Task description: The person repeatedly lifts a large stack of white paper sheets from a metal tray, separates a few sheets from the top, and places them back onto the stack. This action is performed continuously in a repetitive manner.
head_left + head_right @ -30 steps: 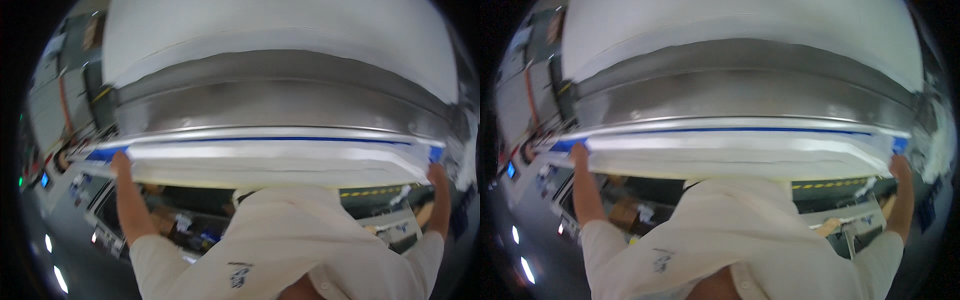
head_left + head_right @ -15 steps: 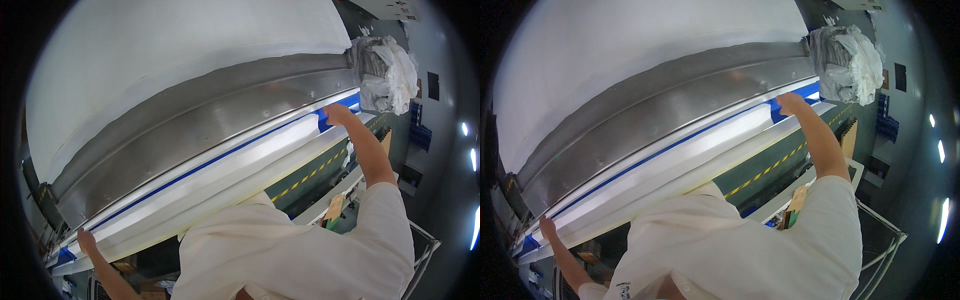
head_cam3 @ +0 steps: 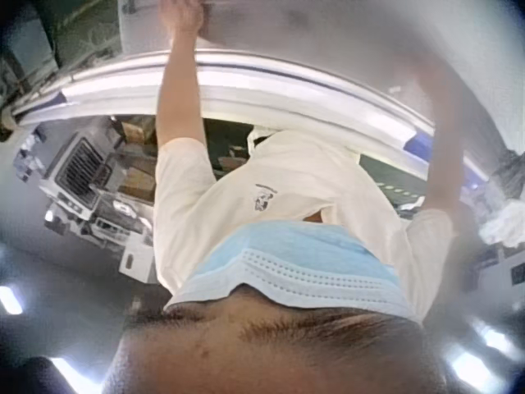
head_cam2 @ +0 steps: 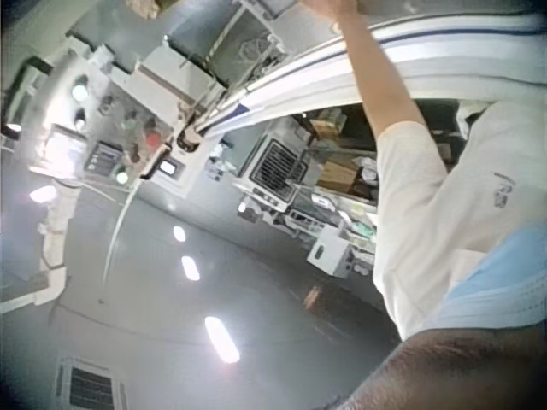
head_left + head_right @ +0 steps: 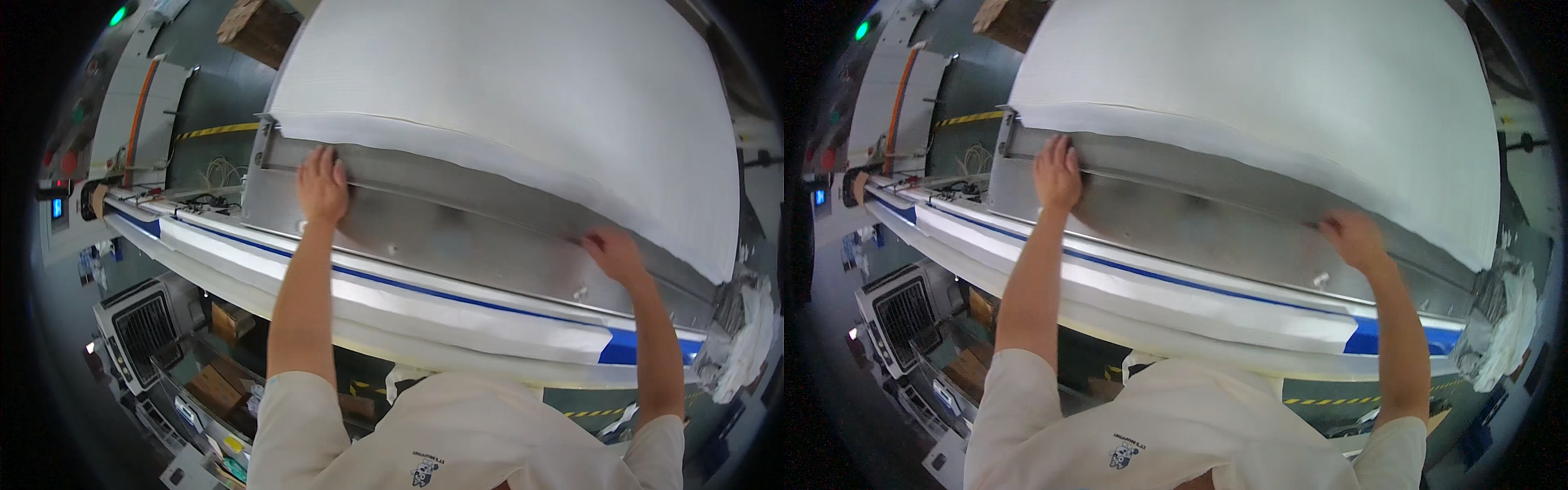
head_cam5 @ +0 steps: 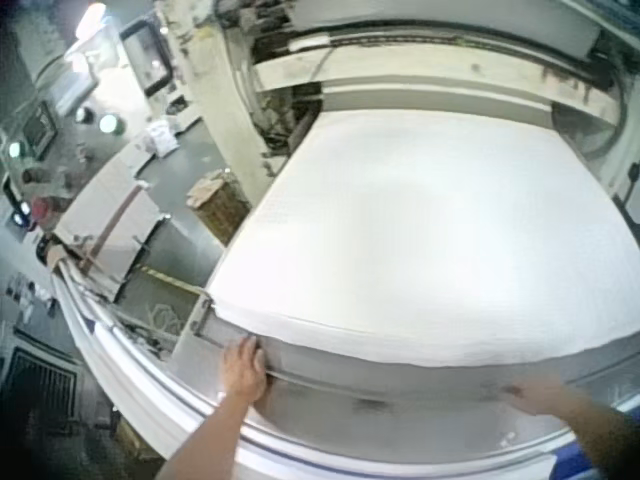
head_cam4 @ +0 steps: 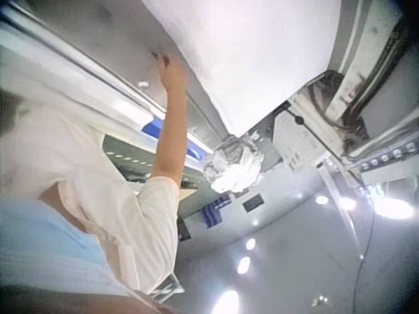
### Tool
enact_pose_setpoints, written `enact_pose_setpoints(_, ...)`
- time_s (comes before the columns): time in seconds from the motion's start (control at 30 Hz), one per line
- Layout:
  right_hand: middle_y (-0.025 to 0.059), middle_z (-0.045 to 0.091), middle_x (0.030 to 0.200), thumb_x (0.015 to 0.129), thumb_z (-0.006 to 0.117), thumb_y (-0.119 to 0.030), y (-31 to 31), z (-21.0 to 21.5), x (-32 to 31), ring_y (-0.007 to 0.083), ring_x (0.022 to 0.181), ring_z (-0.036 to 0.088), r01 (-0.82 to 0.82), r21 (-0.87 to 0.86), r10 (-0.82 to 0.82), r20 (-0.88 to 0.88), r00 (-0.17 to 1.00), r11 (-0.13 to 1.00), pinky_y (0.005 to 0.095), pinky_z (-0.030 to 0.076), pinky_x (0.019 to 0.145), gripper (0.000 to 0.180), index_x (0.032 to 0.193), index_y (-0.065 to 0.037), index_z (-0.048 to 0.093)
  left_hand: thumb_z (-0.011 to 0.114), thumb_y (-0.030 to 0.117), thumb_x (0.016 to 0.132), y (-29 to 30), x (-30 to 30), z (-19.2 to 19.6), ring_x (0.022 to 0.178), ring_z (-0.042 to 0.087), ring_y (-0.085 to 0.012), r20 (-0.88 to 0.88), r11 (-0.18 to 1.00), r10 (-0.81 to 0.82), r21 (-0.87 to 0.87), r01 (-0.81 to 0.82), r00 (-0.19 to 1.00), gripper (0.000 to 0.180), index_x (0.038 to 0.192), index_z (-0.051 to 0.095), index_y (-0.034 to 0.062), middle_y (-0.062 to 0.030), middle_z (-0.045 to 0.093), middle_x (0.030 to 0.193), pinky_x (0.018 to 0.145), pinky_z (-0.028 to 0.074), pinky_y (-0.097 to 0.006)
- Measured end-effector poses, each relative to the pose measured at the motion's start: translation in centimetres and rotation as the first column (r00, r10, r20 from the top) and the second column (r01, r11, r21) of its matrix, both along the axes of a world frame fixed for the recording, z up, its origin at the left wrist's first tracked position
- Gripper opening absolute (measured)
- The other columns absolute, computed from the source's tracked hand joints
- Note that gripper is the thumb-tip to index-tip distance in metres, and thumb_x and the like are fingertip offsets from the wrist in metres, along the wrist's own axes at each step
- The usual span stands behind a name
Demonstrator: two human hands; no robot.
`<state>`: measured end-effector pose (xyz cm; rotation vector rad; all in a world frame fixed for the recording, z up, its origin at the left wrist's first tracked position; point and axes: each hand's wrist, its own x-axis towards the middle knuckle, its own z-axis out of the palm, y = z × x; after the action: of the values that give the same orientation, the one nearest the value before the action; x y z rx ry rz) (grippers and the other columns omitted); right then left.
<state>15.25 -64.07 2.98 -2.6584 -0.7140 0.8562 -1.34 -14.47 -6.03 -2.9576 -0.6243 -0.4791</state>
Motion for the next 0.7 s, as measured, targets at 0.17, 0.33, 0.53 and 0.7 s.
enact_pose_setpoints(0.17, 0.0118, 0.063, 0.079, 0.083, 0.053, -0.022, 23.8, 0.5, 2.2, 0.0319, 0.075, 0.059, -0.226, 0.269, 0.225, 0.034, 0.974, 0.936, 0.042, 0.046, 0.067, 0.016, 0.085, -0.008, 0.062, 0.046, 0.022, 0.089, 0.2, 0.1, -1.0, 0.118, 0.047, -0.0294, 0.185, 0.985, -0.032, -0.162, 0.063, 0.982, 0.035, 0.119, 0.053, 0.0058, -0.0115, 0.052, 0.126, 0.102, 0.032, -0.045)
enact_pose_setpoints(0.33, 0.008, 0.062, 0.072, 0.081, 0.058, -0.023, 40.9, -0.8, 3.8, 0.025, 0.066, 0.057, -0.333, 0.519, 0.288, 0.169, 0.943, 0.787, 0.0356, 0.046, 0.062, 0.017, 0.084, -0.007, 0.06, 0.054, 0.019, 0.083, -0.6, 0.9, -0.5, 0.116, 0.048, -0.0312, 0.186, 0.98, -0.003, -0.193, 0.04, 0.983, 0.036, 0.116, 0.054, 0.0049, -0.0127, 0.052, 0.123, 0.1, 0.034, -0.046)
enact_pose_setpoints(0.53, 0.0047, 0.067, 0.079, 0.079, 0.061, -0.026, 49.4, -2.8, 5.6, 0.0209, 0.073, 0.062, -0.304, 0.461, 0.252, 0.171, 0.952, 0.834, 0.0331, 0.049, 0.068, 0.018, 0.084, -0.01, 0.066, 0.052, 0.019, 0.084, -0.6, 1.1, -0.4, 0.119, 0.046, -0.0317, 0.158, 0.97, 0.023, -0.244, 0.016, 0.987, 0.037, 0.118, 0.053, 0.005, -0.013, 0.051, 0.124, 0.101, 0.032, -0.047)
enact_pose_setpoints(0.7, 0.0034, 0.067, 0.08, 0.078, 0.061, -0.028, 50.4, -3.2, 5.2, 0.0203, 0.074, 0.063, -0.291, 0.401, 0.229, 0.196, 0.954, 0.869, 0.0334, 0.05, 0.068, 0.018, 0.082, -0.011, 0.067, 0.05, 0.019, 0.086, -0.3, 0.7, -0.4, 0.121, 0.044, -0.0311, 0.121, 0.959, 0.035, -0.284, 0.001, 0.992, 0.037, 0.12, 0.051, 0.0049, -0.0133, 0.05, 0.126, 0.103, 0.03, -0.047)
